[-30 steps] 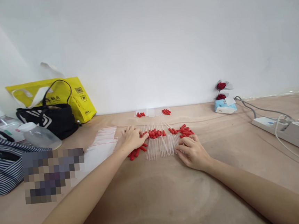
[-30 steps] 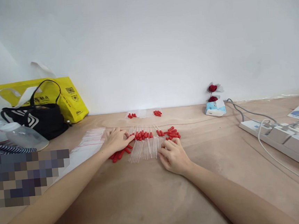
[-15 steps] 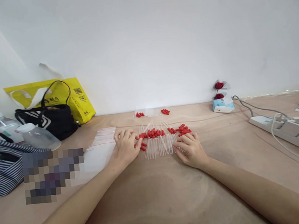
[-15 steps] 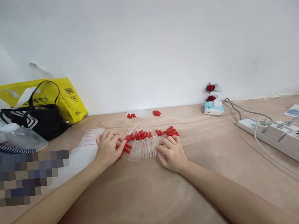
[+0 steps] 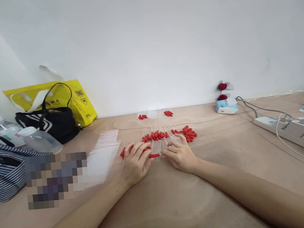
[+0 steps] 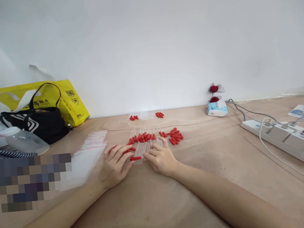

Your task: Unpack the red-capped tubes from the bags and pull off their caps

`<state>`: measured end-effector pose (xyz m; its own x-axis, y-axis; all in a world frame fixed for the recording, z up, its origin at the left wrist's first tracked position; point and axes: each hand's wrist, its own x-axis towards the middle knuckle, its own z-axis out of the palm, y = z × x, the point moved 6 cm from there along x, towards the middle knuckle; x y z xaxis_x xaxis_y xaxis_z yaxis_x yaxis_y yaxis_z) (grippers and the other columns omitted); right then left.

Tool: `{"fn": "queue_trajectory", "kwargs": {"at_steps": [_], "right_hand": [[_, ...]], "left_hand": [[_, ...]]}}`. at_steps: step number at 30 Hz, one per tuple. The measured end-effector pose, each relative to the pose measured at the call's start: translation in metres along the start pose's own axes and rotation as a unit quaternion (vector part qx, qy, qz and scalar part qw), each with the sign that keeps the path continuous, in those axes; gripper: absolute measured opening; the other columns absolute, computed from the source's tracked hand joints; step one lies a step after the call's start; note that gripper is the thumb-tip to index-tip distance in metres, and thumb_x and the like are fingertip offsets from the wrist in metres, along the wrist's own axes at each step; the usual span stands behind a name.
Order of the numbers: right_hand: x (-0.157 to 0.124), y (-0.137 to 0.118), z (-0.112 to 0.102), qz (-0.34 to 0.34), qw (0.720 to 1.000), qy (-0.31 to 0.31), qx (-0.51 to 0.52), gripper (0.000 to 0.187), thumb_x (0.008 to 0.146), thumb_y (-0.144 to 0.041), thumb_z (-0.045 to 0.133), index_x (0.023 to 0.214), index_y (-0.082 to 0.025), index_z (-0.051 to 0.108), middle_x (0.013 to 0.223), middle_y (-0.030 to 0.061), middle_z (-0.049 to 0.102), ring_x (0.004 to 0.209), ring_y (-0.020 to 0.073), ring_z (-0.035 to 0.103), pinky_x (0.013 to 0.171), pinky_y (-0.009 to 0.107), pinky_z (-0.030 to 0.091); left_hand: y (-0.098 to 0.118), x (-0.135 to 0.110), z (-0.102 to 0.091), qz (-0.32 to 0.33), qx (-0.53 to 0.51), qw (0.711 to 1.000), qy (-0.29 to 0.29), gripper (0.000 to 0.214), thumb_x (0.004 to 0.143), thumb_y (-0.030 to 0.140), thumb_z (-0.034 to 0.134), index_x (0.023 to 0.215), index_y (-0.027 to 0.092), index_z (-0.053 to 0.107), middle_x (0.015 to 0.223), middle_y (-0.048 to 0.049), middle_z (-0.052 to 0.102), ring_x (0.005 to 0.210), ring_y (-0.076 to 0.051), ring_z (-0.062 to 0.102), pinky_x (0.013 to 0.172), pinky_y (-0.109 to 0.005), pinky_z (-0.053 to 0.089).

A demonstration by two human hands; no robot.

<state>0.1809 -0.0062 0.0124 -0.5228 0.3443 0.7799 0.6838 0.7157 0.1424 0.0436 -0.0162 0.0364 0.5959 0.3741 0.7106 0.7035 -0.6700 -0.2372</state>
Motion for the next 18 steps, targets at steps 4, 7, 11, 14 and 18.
{"fn": "queue_trajectory", "kwargs": {"at_steps": [4, 7, 11, 14, 18], "right_hand": [[0.001, -0.003, -0.001, -0.008, 1.000, -0.004, -0.003, 0.018, 0.085, -0.022, 0.043, 0.082, -0.021, 0.061, 0.057, -0.0033, 0.056, 0.068, 0.0106, 0.048, 0.094, 0.041, 0.016], [0.002, -0.006, -0.004, -0.018, 1.000, -0.004, -0.001, 0.019, 0.085, -0.023, 0.042, 0.079, -0.020, 0.060, 0.054, -0.0035, 0.053, 0.067, 0.0108, 0.046, 0.093, 0.041, 0.016], [0.003, -0.008, -0.007, -0.027, 1.000, 0.002, 0.006, 0.020, 0.085, -0.023, 0.041, 0.075, -0.020, 0.059, 0.052, -0.0040, 0.052, 0.066, 0.0108, 0.044, 0.092, 0.041, 0.015], [0.003, -0.009, -0.008, -0.034, 0.999, 0.005, 0.008, 0.020, 0.085, -0.022, 0.042, 0.074, -0.019, 0.058, 0.051, -0.0043, 0.051, 0.066, 0.0110, 0.044, 0.091, 0.041, 0.015], [0.003, -0.011, -0.011, -0.041, 0.999, 0.016, 0.008, 0.019, 0.085, -0.022, 0.042, 0.073, -0.019, 0.057, 0.051, -0.0045, 0.051, 0.065, 0.0107, 0.043, 0.090, 0.041, 0.016]], "left_hand": [[0.004, 0.002, 0.011, 0.024, -0.032, 0.998, -0.044, 0.022, 0.085, 0.029, 0.043, 0.096, 0.021, 0.061, 0.117, -0.0075, 0.056, 0.112, -0.022, 0.045, 0.092, -0.041, 0.032], [0.003, 0.001, 0.016, 0.006, -0.044, 0.997, -0.057, 0.023, 0.085, 0.026, 0.042, 0.079, 0.021, 0.063, 0.116, -0.0048, 0.057, 0.113, -0.021, 0.045, 0.094, -0.041, 0.031], [0.001, -0.001, 0.014, -0.019, -0.041, 0.998, -0.045, 0.023, 0.085, 0.026, 0.043, 0.072, 0.020, 0.062, 0.108, -0.0031, 0.061, 0.107, -0.022, 0.048, 0.092, -0.044, 0.031], [0.001, -0.002, 0.012, -0.019, -0.038, 0.998, -0.038, 0.022, 0.084, 0.025, 0.044, 0.070, 0.021, 0.061, 0.103, -0.0024, 0.062, 0.102, -0.023, 0.050, 0.090, -0.046, 0.031], [0.003, -0.003, 0.010, -0.006, -0.035, 0.999, -0.033, 0.020, 0.082, 0.022, 0.046, 0.069, 0.021, 0.060, 0.101, -0.0022, 0.062, 0.101, -0.022, 0.049, 0.091, -0.047, 0.030]]}}
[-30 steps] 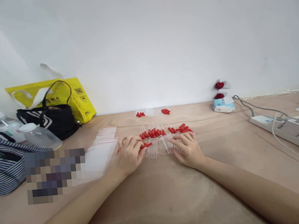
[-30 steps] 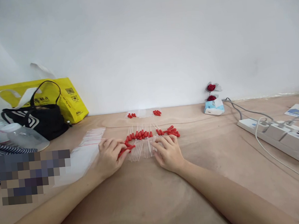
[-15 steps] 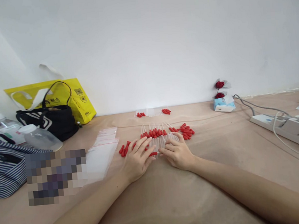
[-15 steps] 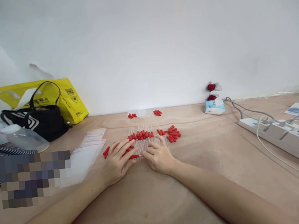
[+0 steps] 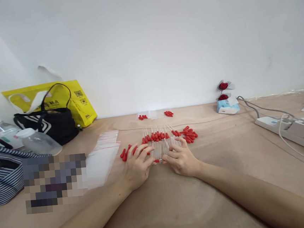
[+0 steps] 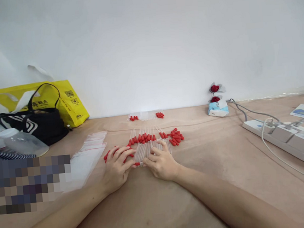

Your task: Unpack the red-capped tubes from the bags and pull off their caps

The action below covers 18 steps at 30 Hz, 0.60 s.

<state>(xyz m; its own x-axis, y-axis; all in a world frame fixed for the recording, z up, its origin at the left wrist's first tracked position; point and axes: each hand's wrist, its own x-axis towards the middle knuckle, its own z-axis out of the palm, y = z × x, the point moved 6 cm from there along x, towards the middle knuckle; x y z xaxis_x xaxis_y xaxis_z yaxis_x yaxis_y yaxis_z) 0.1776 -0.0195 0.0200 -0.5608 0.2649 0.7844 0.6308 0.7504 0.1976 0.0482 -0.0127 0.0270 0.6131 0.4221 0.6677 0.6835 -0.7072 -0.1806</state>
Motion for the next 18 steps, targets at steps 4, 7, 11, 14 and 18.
{"fn": "queue_trajectory", "kwargs": {"at_steps": [4, 7, 11, 14, 18], "right_hand": [[0.0001, -0.0016, -0.0027, -0.006, 1.000, 0.013, 0.003, 0.019, 0.085, -0.022, 0.043, 0.073, -0.018, 0.057, 0.052, -0.0049, 0.052, 0.065, 0.0098, 0.043, 0.090, 0.039, 0.017], [-0.0009, -0.0022, -0.0029, -0.013, 1.000, 0.013, 0.004, 0.018, 0.085, -0.022, 0.043, 0.073, -0.018, 0.056, 0.051, -0.0051, 0.051, 0.066, 0.0100, 0.044, 0.089, 0.040, 0.017], [-0.0030, -0.0013, -0.0019, -0.013, 1.000, 0.008, -0.004, 0.019, 0.085, -0.023, 0.043, 0.074, -0.019, 0.057, 0.050, -0.0053, 0.049, 0.066, 0.0101, 0.045, 0.089, 0.039, 0.018], [-0.0048, -0.0013, -0.0014, -0.015, 1.000, 0.005, -0.006, 0.017, 0.084, -0.023, 0.043, 0.076, -0.019, 0.058, 0.051, -0.0055, 0.050, 0.067, 0.0100, 0.045, 0.089, 0.039, 0.019], [-0.0065, -0.0008, -0.0010, -0.008, 1.000, -0.011, -0.002, 0.016, 0.084, -0.022, 0.044, 0.079, -0.020, 0.058, 0.054, -0.0051, 0.053, 0.068, 0.0101, 0.047, 0.091, 0.040, 0.017]], "left_hand": [[0.0021, -0.0006, -0.0022, 0.016, -0.003, 1.000, 0.012, 0.020, 0.082, 0.020, 0.045, 0.068, 0.021, 0.060, 0.100, -0.0018, 0.062, 0.100, -0.021, 0.049, 0.092, -0.045, 0.031], [0.0029, -0.0013, -0.0029, 0.022, 0.001, 1.000, 0.015, 0.019, 0.081, 0.019, 0.046, 0.068, 0.022, 0.060, 0.100, -0.0016, 0.062, 0.100, -0.021, 0.049, 0.092, -0.045, 0.031], [0.0041, -0.0016, -0.0025, 0.029, 0.005, 1.000, 0.009, 0.019, 0.081, 0.018, 0.045, 0.069, 0.022, 0.059, 0.102, -0.0013, 0.062, 0.103, -0.021, 0.049, 0.094, -0.046, 0.030], [0.0059, -0.0012, -0.0026, 0.040, 0.000, 0.999, 0.001, 0.021, 0.081, 0.014, 0.043, 0.069, 0.021, 0.059, 0.104, -0.0008, 0.061, 0.108, -0.020, 0.048, 0.100, -0.047, 0.024], [0.0066, -0.0009, -0.0019, 0.044, -0.004, 0.999, -0.023, 0.026, 0.080, 0.009, 0.038, 0.070, 0.021, 0.059, 0.099, -0.0009, 0.063, 0.111, -0.019, 0.047, 0.105, -0.049, 0.015]]}}
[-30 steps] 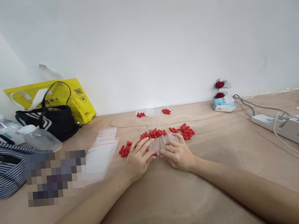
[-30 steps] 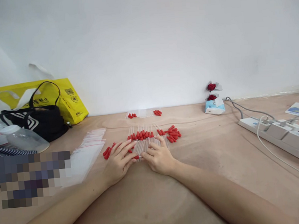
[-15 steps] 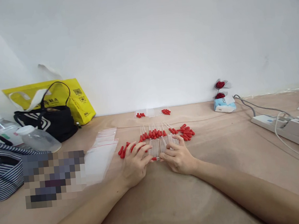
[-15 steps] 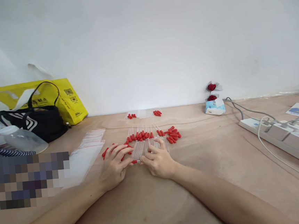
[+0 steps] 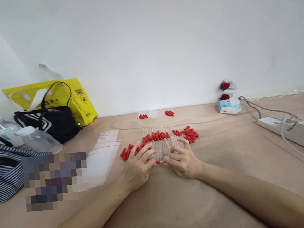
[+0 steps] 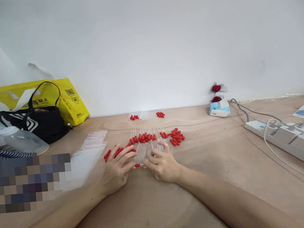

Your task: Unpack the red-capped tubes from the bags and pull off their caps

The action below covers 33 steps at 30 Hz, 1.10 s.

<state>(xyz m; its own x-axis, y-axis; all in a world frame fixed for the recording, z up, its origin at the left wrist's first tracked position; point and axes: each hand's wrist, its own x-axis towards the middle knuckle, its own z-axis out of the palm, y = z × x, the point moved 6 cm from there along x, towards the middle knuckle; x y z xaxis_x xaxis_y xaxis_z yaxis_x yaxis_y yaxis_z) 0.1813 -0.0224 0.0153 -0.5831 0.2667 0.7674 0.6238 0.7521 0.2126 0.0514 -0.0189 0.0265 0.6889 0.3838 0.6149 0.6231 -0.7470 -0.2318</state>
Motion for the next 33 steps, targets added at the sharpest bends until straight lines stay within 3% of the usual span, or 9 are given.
{"fn": "queue_trajectory", "kwargs": {"at_steps": [8, 14, 17, 19, 24, 28, 33], "right_hand": [[0.000, 0.000, -0.003, 0.014, 1.000, -0.008, 0.011, 0.019, 0.084, -0.022, 0.042, 0.078, -0.021, 0.060, 0.054, -0.0047, 0.054, 0.067, 0.0100, 0.047, 0.094, 0.042, 0.014], [-0.013, 0.019, -0.012, 0.074, 0.997, 0.004, 0.011, 0.019, 0.082, -0.023, 0.044, 0.077, -0.020, 0.061, 0.051, -0.0025, 0.051, 0.061, 0.0113, 0.042, 0.082, 0.036, 0.024], [-0.018, 0.029, -0.009, 0.117, 0.993, -0.013, 0.031, 0.019, 0.082, -0.022, 0.043, 0.085, -0.017, 0.062, 0.056, -0.0003, 0.054, 0.058, 0.0110, 0.041, 0.072, 0.031, 0.026], [-0.018, 0.031, -0.002, 0.139, 0.988, -0.042, 0.045, 0.023, 0.082, -0.018, 0.040, 0.093, -0.014, 0.060, 0.059, 0.0009, 0.053, 0.057, 0.0111, 0.042, 0.067, 0.029, 0.026], [-0.006, 0.033, 0.018, 0.200, 0.972, -0.116, 0.031, 0.034, 0.079, -0.009, 0.034, 0.109, -0.011, 0.051, 0.074, 0.0056, 0.059, 0.066, 0.0145, 0.050, 0.062, 0.026, 0.027], [0.011, 0.038, 0.028, 0.265, 0.948, -0.176, -0.013, 0.025, 0.076, -0.008, 0.037, 0.095, -0.011, 0.053, 0.072, 0.0062, 0.063, 0.065, 0.0167, 0.054, 0.064, 0.029, 0.026], [0.030, 0.035, 0.039, 0.267, 0.932, -0.232, -0.077, 0.013, 0.073, -0.012, 0.043, 0.075, -0.015, 0.056, 0.072, 0.0090, 0.063, 0.064, 0.0193, 0.056, 0.068, 0.033, 0.025]], "left_hand": [[0.002, 0.000, 0.004, 0.011, -0.001, 1.000, -0.027, 0.026, 0.077, 0.007, 0.038, 0.072, 0.020, 0.060, 0.115, -0.0019, 0.057, 0.118, -0.022, 0.041, 0.105, -0.053, 0.011], [-0.015, -0.010, -0.006, -0.041, 0.010, 0.999, -0.014, 0.027, 0.080, 0.008, 0.036, 0.079, 0.019, 0.060, 0.109, -0.0050, 0.058, 0.113, -0.023, 0.044, 0.098, -0.047, 0.029], [-0.030, -0.014, -0.012, -0.098, -0.016, 0.995, 0.008, 0.021, 0.084, 0.018, 0.039, 0.081, 0.018, 0.060, 0.093, -0.0068, 0.058, 0.091, -0.019, 0.053, 0.080, -0.034, 0.045], [-0.046, -0.015, -0.014, -0.159, -0.040, 0.986, 0.021, 0.023, 0.085, 0.023, 0.038, 0.086, 0.017, 0.061, 0.084, -0.0058, 0.054, 0.078, -0.015, 0.054, 0.070, -0.028, 0.047], [-0.104, -0.030, -0.013, -0.348, -0.069, 0.935, 0.010, 0.029, 0.080, 0.027, 0.037, 0.094, 0.015, 0.060, 0.082, -0.0058, 0.053, 0.070, -0.015, 0.055, 0.065, -0.027, 0.048], [-0.137, -0.052, 0.000, -0.465, -0.115, 0.877, -0.033, 0.030, 0.070, 0.034, 0.047, 0.093, 0.016, 0.057, 0.073, -0.0018, 0.057, 0.061, -0.014, 0.056, 0.060, -0.026, 0.047], [-0.145, -0.066, 0.020, -0.494, -0.178, 0.850, -0.047, 0.034, 0.065, 0.047, 0.051, 0.080, 0.017, 0.056, 0.069, -0.0009, 0.061, 0.062, -0.014, 0.057, 0.060, -0.025, 0.046]]}}
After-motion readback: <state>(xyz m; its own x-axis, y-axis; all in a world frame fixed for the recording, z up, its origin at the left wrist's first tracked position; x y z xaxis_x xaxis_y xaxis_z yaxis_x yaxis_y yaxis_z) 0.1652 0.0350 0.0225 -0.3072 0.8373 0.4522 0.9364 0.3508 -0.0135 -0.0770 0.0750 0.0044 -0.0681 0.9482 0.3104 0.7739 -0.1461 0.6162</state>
